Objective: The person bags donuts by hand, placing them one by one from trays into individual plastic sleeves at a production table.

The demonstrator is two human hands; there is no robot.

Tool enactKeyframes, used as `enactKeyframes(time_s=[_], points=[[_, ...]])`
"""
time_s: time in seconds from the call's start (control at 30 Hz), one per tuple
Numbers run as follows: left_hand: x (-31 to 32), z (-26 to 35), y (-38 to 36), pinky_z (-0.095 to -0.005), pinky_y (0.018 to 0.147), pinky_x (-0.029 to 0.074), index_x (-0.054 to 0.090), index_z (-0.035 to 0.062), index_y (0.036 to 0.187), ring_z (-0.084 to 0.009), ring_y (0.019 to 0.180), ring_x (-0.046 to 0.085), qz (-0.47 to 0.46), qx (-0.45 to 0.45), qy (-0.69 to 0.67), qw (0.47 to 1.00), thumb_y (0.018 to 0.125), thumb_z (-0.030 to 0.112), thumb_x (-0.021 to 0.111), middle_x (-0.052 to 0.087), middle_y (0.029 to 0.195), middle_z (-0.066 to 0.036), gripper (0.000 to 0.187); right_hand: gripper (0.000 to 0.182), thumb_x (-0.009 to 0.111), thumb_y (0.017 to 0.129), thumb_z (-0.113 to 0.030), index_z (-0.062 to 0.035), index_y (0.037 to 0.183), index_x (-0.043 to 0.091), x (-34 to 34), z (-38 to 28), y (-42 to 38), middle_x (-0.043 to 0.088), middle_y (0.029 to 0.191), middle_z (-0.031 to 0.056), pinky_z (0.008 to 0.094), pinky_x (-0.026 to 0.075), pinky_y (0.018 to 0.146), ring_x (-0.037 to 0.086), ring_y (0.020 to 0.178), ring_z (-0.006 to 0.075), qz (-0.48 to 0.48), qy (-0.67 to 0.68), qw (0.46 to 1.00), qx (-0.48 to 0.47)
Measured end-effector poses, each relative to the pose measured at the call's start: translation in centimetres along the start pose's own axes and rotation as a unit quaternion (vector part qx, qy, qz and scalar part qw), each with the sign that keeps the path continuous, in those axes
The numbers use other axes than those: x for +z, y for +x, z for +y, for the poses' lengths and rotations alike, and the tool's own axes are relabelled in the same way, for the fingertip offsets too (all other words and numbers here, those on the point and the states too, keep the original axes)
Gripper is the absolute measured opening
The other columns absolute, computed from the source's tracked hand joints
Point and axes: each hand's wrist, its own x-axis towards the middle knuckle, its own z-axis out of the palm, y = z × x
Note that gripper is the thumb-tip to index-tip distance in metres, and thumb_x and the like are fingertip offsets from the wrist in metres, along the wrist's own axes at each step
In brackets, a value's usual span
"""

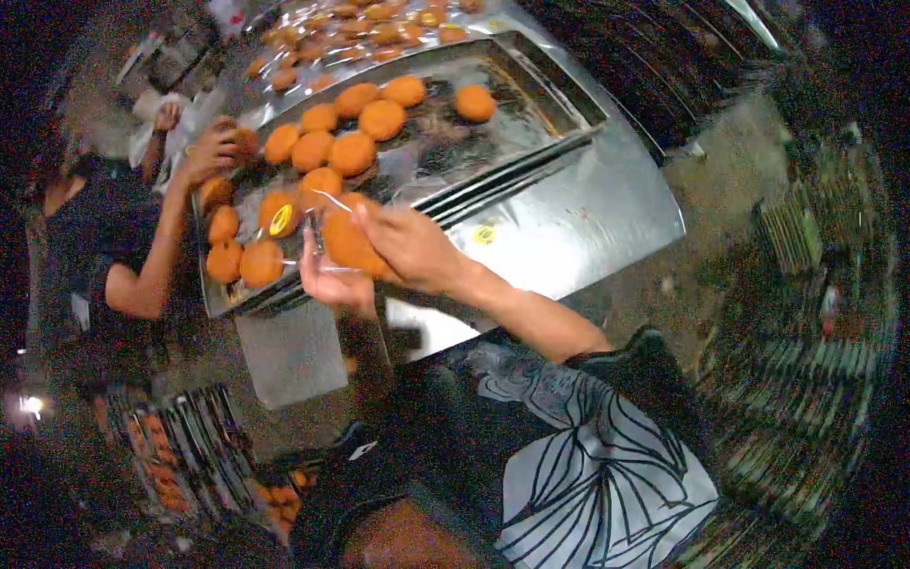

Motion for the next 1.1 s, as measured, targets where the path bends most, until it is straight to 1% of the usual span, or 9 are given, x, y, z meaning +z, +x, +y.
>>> enactKeyframes(time_s=[0.2, 0.33, 0.47, 0.53, 0.7, 0.8, 0.87, 0.93, 1.1], points=[[3.9, -4.8, -1.4, -0.044, 0.087, 0.038, 0.035, 0.0028, 0.12, -0.029, 0.102, 0.047, -0.041, -0.114, 0.042, 0.992, 0.083, 0.037, 0.038, 0.046, 0.111, -0.015, 0.051, 0.084, 0.063, 0.068, -0.02, 0.0074, 0.129, 0.012, -2.1, 0.6, 0.4, 0.047, 0.11, 0.0221, 0.0369, 0.039, 0.084, 0.048, 0.098, 0.0335, -0.003, 0.02, 0.984, 0.178], [2.4, -6.7, -0.2, -0.042, 0.086, 0.041, 0.034, 0.004, 0.122, -0.0279, 0.103, 0.047, -0.051, -0.209, 0.085, 0.973, 0.076, 0.022, 0.048, 0.045, 0.116, -0.013, 0.052, 0.067, 0.061, 0.07, -0.016, 0.0007, 0.125, 0.026, -4.1, 0.8, -2.5, 0.043, 0.115, 0.0215, 0.0341, 0.038, 0.085, 0.045, 0.104, 0.0303, 0.095, 0.07, 0.926, 0.358], [0.0, -13.1, -3.0, -0.0312, 0.066, 0.048, 0.04, 0.0069, 0.114, -0.0209, 0.086, 0.053, -0.106, -0.202, 0.15, 0.962, 0.075, 0.001, 0.053, 0.051, 0.102, -0.01, 0.041, 0.02, 0.057, 0.075, -0.015, -0.0012, 0.089, 0.06, -6.1, 10.9, -2.8, 0.062, 0.076, 0.0136, 0.0306, 0.047, 0.06, 0.06, 0.065, 0.022, 0.008, 0.111, 0.897, 0.427], [-4.0, -15.7, -3.6, -0.0314, 0.066, 0.046, 0.042, 0.0066, 0.113, -0.0227, 0.083, 0.055, -0.314, -0.071, 0.514, 0.795, 0.071, 0.008, 0.06, 0.051, 0.104, -0.01, 0.045, 0.022, 0.049, 0.08, -0.02, -0.0029, 0.075, 0.063, -9.5, 15.1, 2.2, 0.058, 0.058, 0.0126, 0.0324, 0.045, 0.051, 0.058, 0.053, 0.0248, 0.104, 0.019, 0.942, 0.32], [-11.6, -20.9, -4.7, -0.0384, 0.077, 0.038, 0.052, 0.0013, 0.078, -0.0319, 0.086, 0.046, -0.443, -0.024, 0.771, 0.457, 0.061, 0.012, 0.067, 0.048, 0.08, -0.013, 0.026, 0.055, 0.059, 0.071, -0.011, -0.0072, 0.122, 0.038, -8.0, 15.0, 9.3, 0.047, 0.111, 0.0216, 0.0391, 0.039, 0.084, 0.05, 0.095, 0.0349, 0.091, -0.126, 0.98, 0.122], [-15.3, -22.4, -2.4, -0.0384, 0.071, 0.041, 0.052, 0.0012, 0.071, -0.0314, 0.079, 0.051, -0.511, 0.016, 0.737, 0.441, 0.071, 0.016, 0.056, 0.053, 0.073, -0.016, 0.016, 0.046, 0.056, 0.076, -0.019, -0.0049, 0.118, 0.042, -5.7, 11.9, -2.3, 0.054, 0.099, 0.0213, 0.0375, 0.042, 0.079, 0.054, 0.091, 0.0313, -0.004, 0.173, 0.965, 0.199], [-13.6, -21.4, -2.1, -0.0366, 0.066, 0.044, 0.054, 0.001, 0.071, -0.0298, 0.073, 0.054, -0.51, -0.082, 0.749, 0.415, 0.074, 0.017, 0.052, 0.055, 0.07, -0.015, 0.017, 0.021, 0.055, 0.077, -0.017, -0.001, 0.088, 0.061, -6.3, 9.6, -11.4, 0.062, 0.072, 0.0112, 0.0293, 0.045, 0.063, 0.059, 0.067, 0.0176, -0.262, 0.22, 0.823, 0.453], [-10.9, -19.1, -1.6, -0.0331, 0.065, 0.045, 0.059, 0.0037, 0.088, -0.0245, 0.071, 0.056, -0.428, -0.043, 0.694, 0.577, 0.079, 0.015, 0.048, 0.058, 0.075, -0.012, 0.018, 0.015, 0.059, 0.074, -0.012, -0.0015, 0.085, 0.062, -7.7, 7.2, -17.4, 0.057, 0.063, 0.005, 0.0267, 0.043, 0.06, 0.052, 0.059, 0.0123, -0.182, 0.354, 0.813, 0.425], [-3.0, -20.1, -3.4, -0.0283, 0.075, 0.044, 0.054, -0.0026, 0.103, -0.0176, 0.084, 0.057, -0.288, -0.111, 0.709, 0.634, 0.086, 0.022, 0.045, 0.059, 0.095, -0.016, 0.031, 0.029, 0.063, 0.072, -0.013, -0.0045, 0.099, 0.056, -2.8, 9.7, -24.2, 0.059, 0.077, 0.0089, 0.0287, 0.044, 0.064, 0.055, 0.068, 0.0143, -0.102, 0.301, 0.822, 0.472]])
